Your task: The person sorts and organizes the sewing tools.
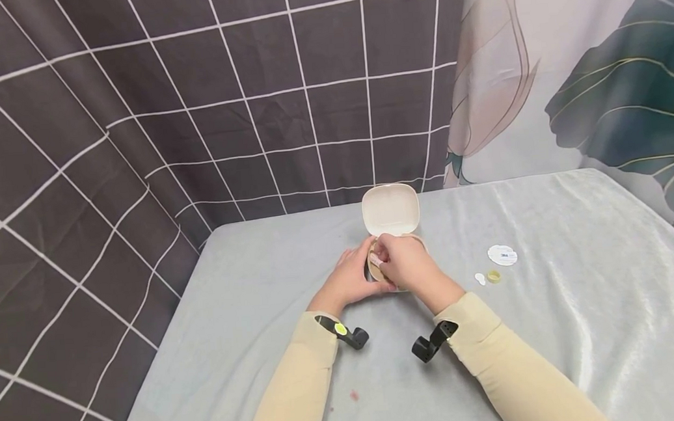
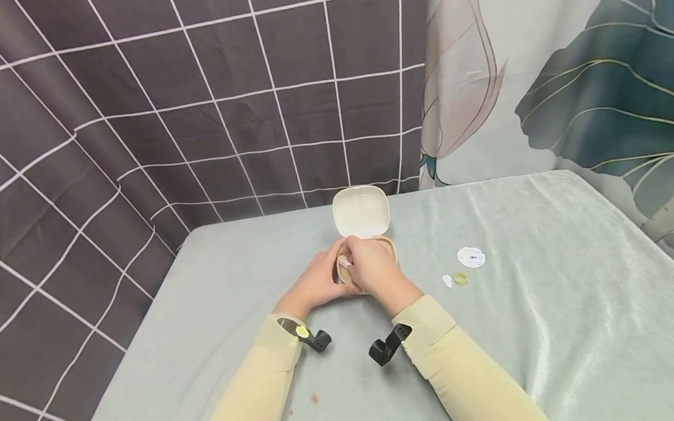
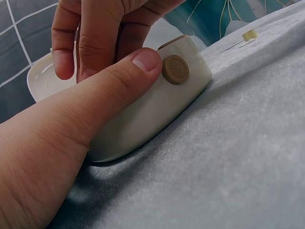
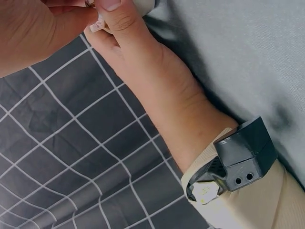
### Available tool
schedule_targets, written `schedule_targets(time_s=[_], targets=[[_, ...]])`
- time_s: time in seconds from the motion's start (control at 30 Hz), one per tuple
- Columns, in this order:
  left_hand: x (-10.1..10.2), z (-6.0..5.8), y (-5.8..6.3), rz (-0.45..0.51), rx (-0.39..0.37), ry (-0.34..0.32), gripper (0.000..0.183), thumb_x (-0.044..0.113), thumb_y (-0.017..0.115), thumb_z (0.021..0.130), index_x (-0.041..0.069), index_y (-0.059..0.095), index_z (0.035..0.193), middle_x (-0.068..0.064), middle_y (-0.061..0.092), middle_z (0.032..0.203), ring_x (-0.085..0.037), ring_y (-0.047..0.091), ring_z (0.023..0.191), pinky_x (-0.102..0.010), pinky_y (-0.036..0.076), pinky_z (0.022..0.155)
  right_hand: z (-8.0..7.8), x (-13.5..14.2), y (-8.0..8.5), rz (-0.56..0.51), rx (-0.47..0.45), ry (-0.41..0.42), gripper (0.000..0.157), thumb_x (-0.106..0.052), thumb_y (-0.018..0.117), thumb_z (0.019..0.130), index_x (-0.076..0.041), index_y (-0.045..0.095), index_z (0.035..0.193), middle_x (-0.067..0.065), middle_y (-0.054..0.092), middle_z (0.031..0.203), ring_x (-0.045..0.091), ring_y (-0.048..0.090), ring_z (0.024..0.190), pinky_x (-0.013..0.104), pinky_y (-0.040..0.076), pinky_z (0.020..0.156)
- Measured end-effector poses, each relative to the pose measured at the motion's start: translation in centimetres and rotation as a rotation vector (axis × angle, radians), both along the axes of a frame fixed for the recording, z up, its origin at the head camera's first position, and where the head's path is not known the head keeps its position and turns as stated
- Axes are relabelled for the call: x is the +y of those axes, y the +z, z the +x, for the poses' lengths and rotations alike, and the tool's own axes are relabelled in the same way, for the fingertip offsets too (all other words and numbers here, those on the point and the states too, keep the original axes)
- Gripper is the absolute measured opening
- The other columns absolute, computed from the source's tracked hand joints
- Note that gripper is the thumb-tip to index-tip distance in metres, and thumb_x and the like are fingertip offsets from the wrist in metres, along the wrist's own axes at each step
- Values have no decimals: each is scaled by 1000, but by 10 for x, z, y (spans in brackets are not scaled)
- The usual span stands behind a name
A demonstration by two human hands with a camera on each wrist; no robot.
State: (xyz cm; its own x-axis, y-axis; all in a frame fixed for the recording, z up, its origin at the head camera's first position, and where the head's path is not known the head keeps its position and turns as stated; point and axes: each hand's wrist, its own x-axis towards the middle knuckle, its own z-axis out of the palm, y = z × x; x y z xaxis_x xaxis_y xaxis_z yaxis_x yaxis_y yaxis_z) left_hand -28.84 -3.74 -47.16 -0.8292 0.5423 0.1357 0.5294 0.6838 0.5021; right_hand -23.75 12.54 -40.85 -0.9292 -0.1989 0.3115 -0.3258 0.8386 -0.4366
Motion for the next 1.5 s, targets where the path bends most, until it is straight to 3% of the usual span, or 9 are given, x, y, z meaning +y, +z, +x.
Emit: schedule_targets(time_s=[0.17, 0.4, 0.53, 0.93, 1.2, 1.33, 1.5], targets=[[0, 0, 0, -1, -3, -2, 116, 62, 84, 70, 22, 24, 161, 1, 50, 152, -19, 46, 137, -30, 22, 121, 1, -2, 0, 21, 9, -15, 13, -6, 75, 81, -10, 65, 87, -3, 66, 73, 19, 63, 73, 39, 52, 73], [-2, -3, -2, -10, 33, -18, 116, 63, 83, 70, 18, 26, 160, -2, 50, 152, -20, 48, 136, -35, 22, 122, 1, -9, -4, 163, 166, -42, 16, -3, 75, 77, -12, 62, 73, -1, 61, 60, 27, 61, 61, 44, 50, 63], [-2, -3, -2, -13, 34, -22, 117, 65, 82, 70, 17, 25, 160, -3, 49, 153, -19, 48, 137, -36, 22, 122, 1, -10, -6, 174, 201, -52, 16, -2, 75, 78, -11, 63, 72, 3, 63, 63, 29, 64, 63, 45, 50, 63], [0, 0, 1, -6, 1, -1, 118, 65, 83, 69, 19, 24, 161, 0, 47, 154, -17, 44, 140, -33, 17, 123, -5, -5, -12, 106, 148, -48, 6, -2, 74, 81, -7, 71, 82, 9, 71, 78, 33, 67, 79, 48, 51, 81], [0, -1, 0, -6, -5, -2, 116, 65, 83, 70, 22, 24, 161, 1, 47, 154, -17, 45, 139, -33, 18, 123, -7, -1, -16, 36, 154, -36, 7, -2, 75, 82, -8, 70, 83, 7, 68, 77, 32, 65, 77, 47, 51, 77], [-1, 0, 1, 3, -16, 1, 114, 67, 81, 70, 26, 24, 160, 4, 49, 153, -15, 45, 138, -32, 22, 121, -9, 7, -8, -73, 84, -18, 11, -8, 70, 88, -5, 68, 98, 7, 66, 82, 28, 63, 77, 46, 52, 71], [-1, 1, 2, 12, -18, 5, 115, 70, 80, 70, 26, 25, 160, 3, 49, 153, -17, 45, 138, -31, 25, 120, -13, 35, 10, -171, 6, -25, 26, -14, 63, 94, -3, 63, 117, 14, 69, 98, 31, 66, 86, 49, 53, 78]])
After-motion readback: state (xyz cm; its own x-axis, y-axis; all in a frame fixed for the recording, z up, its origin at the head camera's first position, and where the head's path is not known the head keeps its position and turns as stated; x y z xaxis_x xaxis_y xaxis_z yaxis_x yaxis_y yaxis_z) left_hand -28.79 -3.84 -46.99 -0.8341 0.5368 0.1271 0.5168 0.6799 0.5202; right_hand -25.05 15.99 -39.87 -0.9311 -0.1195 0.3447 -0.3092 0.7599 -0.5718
